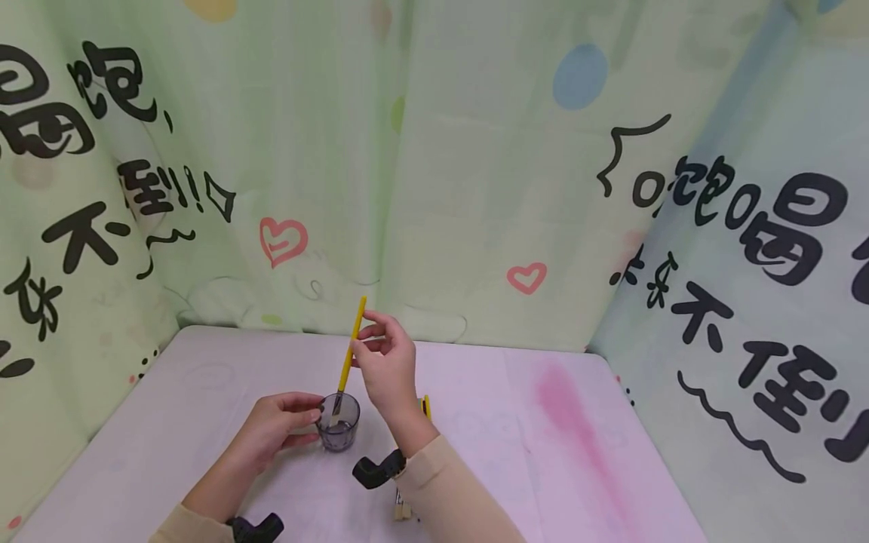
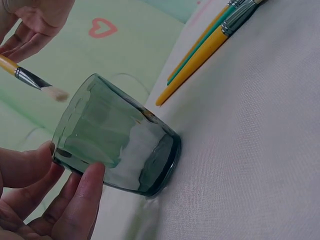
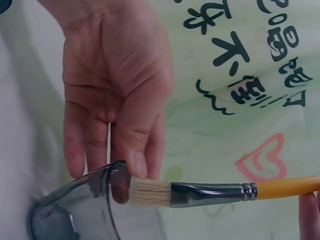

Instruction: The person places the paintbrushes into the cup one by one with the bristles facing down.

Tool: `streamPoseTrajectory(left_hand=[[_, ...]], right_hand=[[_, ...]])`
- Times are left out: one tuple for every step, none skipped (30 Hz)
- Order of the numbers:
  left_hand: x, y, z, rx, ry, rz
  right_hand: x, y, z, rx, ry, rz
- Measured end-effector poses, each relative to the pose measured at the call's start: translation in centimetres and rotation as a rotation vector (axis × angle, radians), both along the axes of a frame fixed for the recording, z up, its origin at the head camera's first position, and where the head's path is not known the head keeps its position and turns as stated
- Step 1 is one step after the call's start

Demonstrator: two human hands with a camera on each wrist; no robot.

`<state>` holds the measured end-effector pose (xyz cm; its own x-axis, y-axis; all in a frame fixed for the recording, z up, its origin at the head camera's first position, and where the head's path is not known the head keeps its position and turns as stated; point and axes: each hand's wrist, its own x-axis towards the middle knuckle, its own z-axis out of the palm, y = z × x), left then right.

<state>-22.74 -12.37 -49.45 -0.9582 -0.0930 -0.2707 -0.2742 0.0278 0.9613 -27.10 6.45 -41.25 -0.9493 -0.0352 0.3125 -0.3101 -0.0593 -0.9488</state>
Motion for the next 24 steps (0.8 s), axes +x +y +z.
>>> streamPoseTrajectory(left_hand=[[0.0, 0.0, 0.0, -0.001, -0.001, 0.002], [0.0, 0.0, 0.0, -0.001, -0.002, 0.005], [0.0, -0.1, 0.0, 0.000, -0.002, 0.006], [0.0, -0.1, 0.0, 0.000, -0.002, 0.006], [0.0, -0.1, 0.0, 0.001, -0.001, 0.006], [-0.1, -0.1, 0.0, 0.002, -0.001, 0.006], [-0.1, -0.1, 0.0, 0.002, -0.001, 0.004], [-0.1, -0.1, 0.0, 0.001, -0.001, 0.003], [-0.1, -0.1, 0.0, -0.001, 0.000, 0.000], [-0.1, 0.0, -0.1, -0.002, 0.000, -0.001], [-0.1, 0.0, -0.1, -0.002, 0.002, -0.001], [-0.1, 0.0, -0.1, -0.001, 0.003, -0.001], [-0.1, 0.0, -0.1, 0.000, 0.005, -0.001], [-0.1, 0.0, -0.1, 0.001, 0.008, 0.001], [-0.1, 0.0, -0.1, 0.004, 0.009, 0.003], [-0.1, 0.0, -0.2, 0.008, 0.010, 0.003], [-0.2, 0.0, -0.2, 0.010, 0.012, 0.002], [-0.2, 0.0, -0.2, 0.011, 0.011, 0.001], [-0.2, 0.0, -0.2, 0.010, 0.009, 0.000], [-0.2, 0.0, -0.2, 0.012, 0.009, -0.002], [-0.1, 0.0, -0.2, 0.015, 0.008, -0.003], [-0.1, 0.0, -0.2, 0.018, 0.008, -0.004], [-0.1, 0.0, -0.2, 0.019, 0.008, -0.005], [-0.1, 0.0, -0.2, 0.024, 0.006, -0.003]], right_hand=[[-0.1, -0.2, -0.2, 0.013, 0.001, 0.002], [-0.2, -0.4, -0.4, 0.027, -0.001, 0.004], [-0.3, -0.7, -0.6, 0.039, -0.001, 0.008], [-0.4, -0.8, -0.8, 0.052, -0.003, 0.012], [-0.5, -1.0, -1.0, 0.065, -0.004, 0.017], [-0.5, -1.2, -1.1, 0.077, -0.004, 0.022], [-0.5, -1.3, -1.3, 0.091, -0.006, 0.027], [-0.5, -1.5, -1.5, 0.101, -0.009, 0.033], [-0.6, -1.6, -1.7, 0.110, -0.011, 0.039], [-0.6, -1.7, -1.9, 0.115, -0.013, 0.045], [-0.6, -1.8, -2.0, 0.120, -0.018, 0.050], [-0.6, -1.9, -2.2, 0.125, -0.021, 0.055], [-0.7, -2.0, -2.4, 0.131, -0.023, 0.059], [-0.7, -2.1, -2.6, 0.135, -0.025, 0.061], [-0.8, -2.2, -2.8, 0.140, -0.027, 0.062], [-0.8, -2.2, -2.9, 0.145, -0.030, 0.062], [-0.8, -2.3, -3.0, 0.155, -0.034, 0.060], [-0.7, -2.4, -3.2, 0.164, -0.036, 0.057], [-0.7, -2.4, -3.3, 0.171, -0.040, 0.054], [-0.7, -2.5, -3.4, 0.176, -0.046, 0.053], [-0.7, -2.5, -3.5, 0.181, -0.052, 0.053], [-0.7, -2.5, -3.6, 0.186, -0.058, 0.053], [-0.7, -2.6, -3.8, 0.194, -0.063, 0.052], [-0.7, -2.6, -3.9, 0.196, -0.066, 0.054]])
